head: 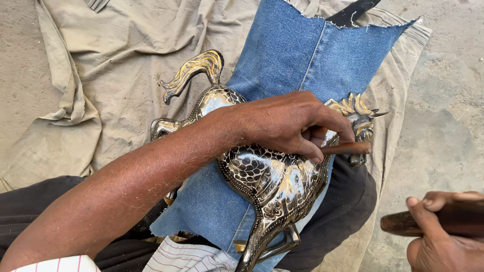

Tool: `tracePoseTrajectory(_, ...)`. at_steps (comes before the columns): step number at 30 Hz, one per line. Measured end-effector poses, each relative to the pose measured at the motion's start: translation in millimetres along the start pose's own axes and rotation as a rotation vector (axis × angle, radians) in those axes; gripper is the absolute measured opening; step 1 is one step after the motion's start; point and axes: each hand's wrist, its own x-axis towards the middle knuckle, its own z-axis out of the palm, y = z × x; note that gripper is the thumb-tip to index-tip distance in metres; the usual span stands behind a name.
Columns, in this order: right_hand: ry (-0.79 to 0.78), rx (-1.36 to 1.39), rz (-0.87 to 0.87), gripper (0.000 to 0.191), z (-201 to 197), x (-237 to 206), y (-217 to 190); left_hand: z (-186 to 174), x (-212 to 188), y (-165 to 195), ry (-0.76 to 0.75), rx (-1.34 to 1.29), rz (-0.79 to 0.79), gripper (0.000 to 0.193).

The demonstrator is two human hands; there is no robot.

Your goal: The person sits on the ground with a metal horse figurine on their lap, holding a punch against the figurine's surface and striking it with a wooden mallet to work the decorated metal. They reposition the punch repeatedly across different areas of the horse's body and mane.

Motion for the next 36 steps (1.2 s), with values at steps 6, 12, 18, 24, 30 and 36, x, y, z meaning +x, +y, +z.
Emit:
tracePoseTrajectory(6,0.031,0.296,0.449,0.032,5.6,3.7,8.5,-1.9,-5.3,-0.8,0.007,-0.018,0.051,0.053)
tracePoseTrajectory(12,-0.109,0.205,0.264,0.025,21.1,-5.4,15.6,-3.2,-2.2,2.9,0.003,0.055,-0.012,0.054)
tracePoseTrajectory(18,0.018,0.523,0.516,0.032,21.6,-12.3,17.2,-10.0,-9.0,-4.2,0.042,0.036,-0.046,0.057)
tracePoseTrajectory(24,0.117,0.607,0.452,0.037,19.2,3.2,15.6,-5.7,-11.2,-11.7,0.065,-0.062,-0.043,0.058)
tracePoseTrajectory(30,0.035,0.585,0.638,0.019,13.8,19.9,8.0,-6.6,-14.9,-5.0,0.071,-0.064,-0.032,0.058)
tracePoseTrajectory(36,-0.115,0.399,0.405,0.028,17.8,21.9,4.6,0.5,-9.2,10.1,0.168,0.064,-0.048,0.056)
